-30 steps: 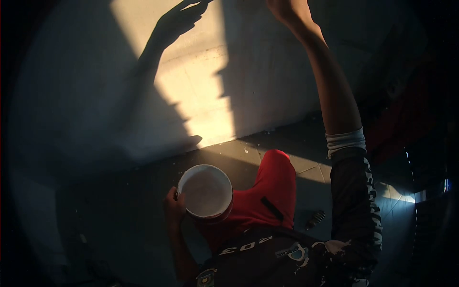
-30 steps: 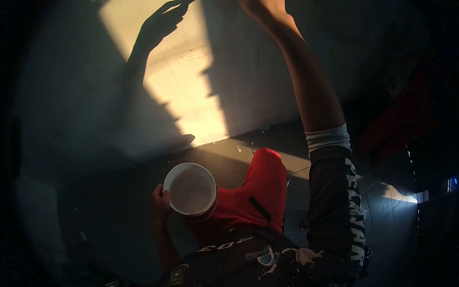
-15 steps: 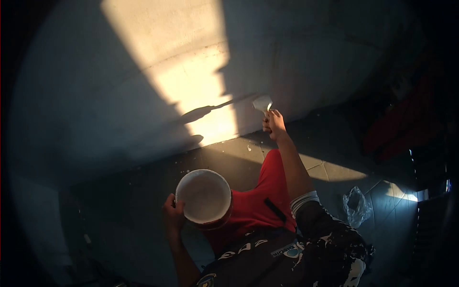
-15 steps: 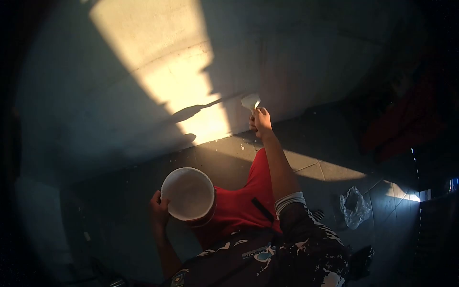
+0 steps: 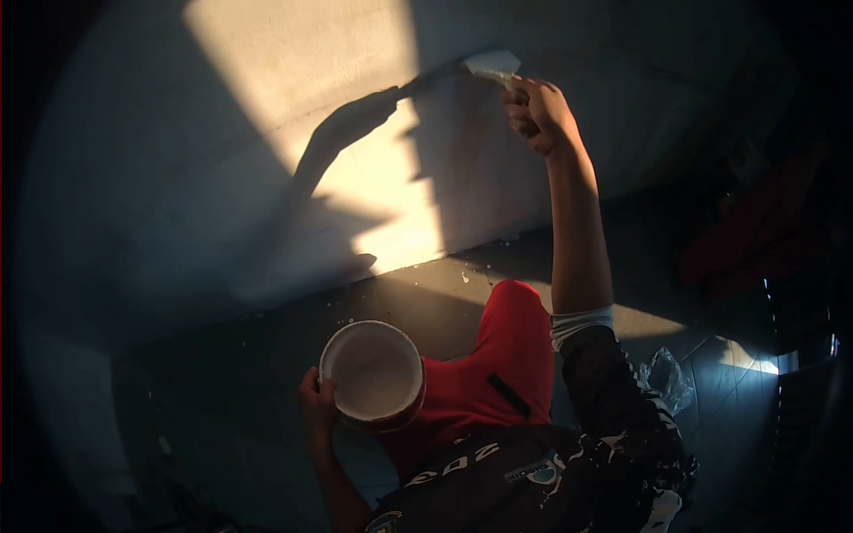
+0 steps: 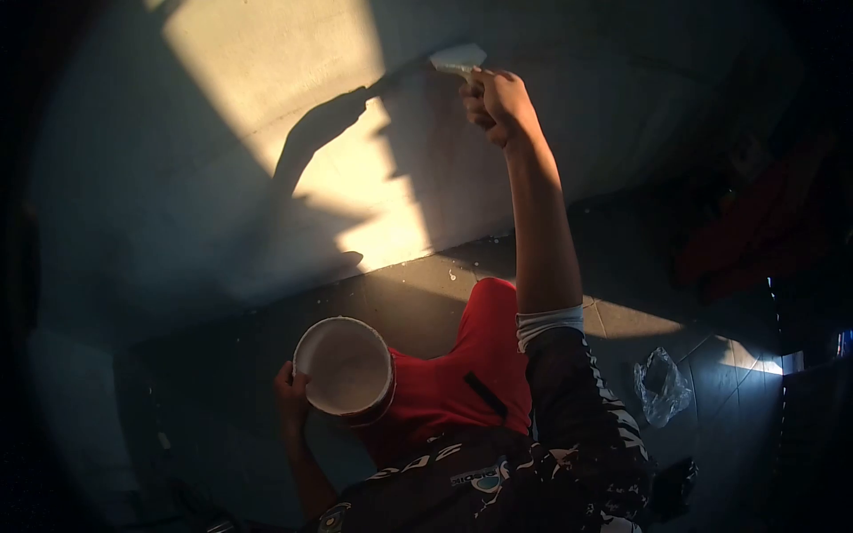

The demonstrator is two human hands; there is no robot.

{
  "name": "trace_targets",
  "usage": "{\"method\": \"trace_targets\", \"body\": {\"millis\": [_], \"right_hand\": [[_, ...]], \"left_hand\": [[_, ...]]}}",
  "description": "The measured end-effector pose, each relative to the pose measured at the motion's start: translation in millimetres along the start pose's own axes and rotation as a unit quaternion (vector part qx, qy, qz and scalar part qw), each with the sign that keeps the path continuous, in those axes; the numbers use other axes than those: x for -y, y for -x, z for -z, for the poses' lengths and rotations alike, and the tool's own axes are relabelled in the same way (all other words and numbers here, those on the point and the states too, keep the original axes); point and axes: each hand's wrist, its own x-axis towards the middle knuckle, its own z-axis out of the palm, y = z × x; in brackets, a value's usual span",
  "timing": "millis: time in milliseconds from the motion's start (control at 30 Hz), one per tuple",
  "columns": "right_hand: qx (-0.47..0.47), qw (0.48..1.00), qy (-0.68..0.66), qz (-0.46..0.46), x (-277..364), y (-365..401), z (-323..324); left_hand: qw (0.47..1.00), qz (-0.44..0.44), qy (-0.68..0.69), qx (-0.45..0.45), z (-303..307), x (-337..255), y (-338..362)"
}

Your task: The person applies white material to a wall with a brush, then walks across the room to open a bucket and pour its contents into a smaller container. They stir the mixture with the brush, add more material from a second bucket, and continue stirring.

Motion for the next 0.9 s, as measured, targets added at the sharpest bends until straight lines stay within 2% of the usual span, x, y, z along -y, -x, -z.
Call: {"method": "trace_targets", "body": {"millis": [100, 200, 233, 267, 333, 433, 567, 633, 667, 767, 800, 867, 900], "right_hand": [[0.035, 0.994, -0.037, 0.093, 36, 10, -9], [0.048, 0.99, -0.077, 0.103, 13, 3, -6], [0.008, 0.997, -0.061, 0.056, -7, -2, -6], [0.028, 0.998, -0.062, 0.019, -37, -9, 2], [-0.001, 0.998, -0.058, -0.01, -92, -1, 7], [-0.013, 0.992, -0.061, -0.108, -157, 17, 21], [-0.039, 0.975, -0.04, -0.214, -199, 32, 35], [-0.056, 0.961, -0.055, -0.267, -198, 28, 30], [-0.056, 0.961, -0.055, -0.263, -193, 19, 31], [-0.025, 0.974, -0.007, -0.225, -100, -5, 9], [-0.022, 0.966, -0.079, -0.244, -61, -19, -2], [-0.002, 0.956, -0.133, -0.262, 0, -42, -20], [0.035, 0.975, -0.054, -0.211, 38, -31, -29]], "left_hand": [[1.0, 0.014, -0.004, 0.003, 2, -18, 0], [1.0, 0.006, -0.011, 0.0, 2, -10, -1], [1.0, 0.01, -0.017, 0.002, 2, -12, -1], [1.0, 0.013, -0.021, 0.002, 2, -14, -1], [0.999, 0.006, -0.033, -0.004, 3, -18, 1], [0.999, 0.0, -0.037, -0.008, -2, -7, -5], [0.999, -0.009, -0.051, 0.004, -2, -16, -4], [0.998, -0.015, -0.06, 0.003, -4, -18, -4], [0.997, -0.017, -0.072, 0.003, -5, -18, -4], [0.998, -0.014, -0.054, 0.011, -5, -15, -5], [0.998, -0.012, -0.055, 0.012, -6, -14, -5], [0.999, -0.033, -0.024, 0.001, -7, -7, -7], [0.999, -0.03, -0.026, 0.003, -6, -6, -8]]}}
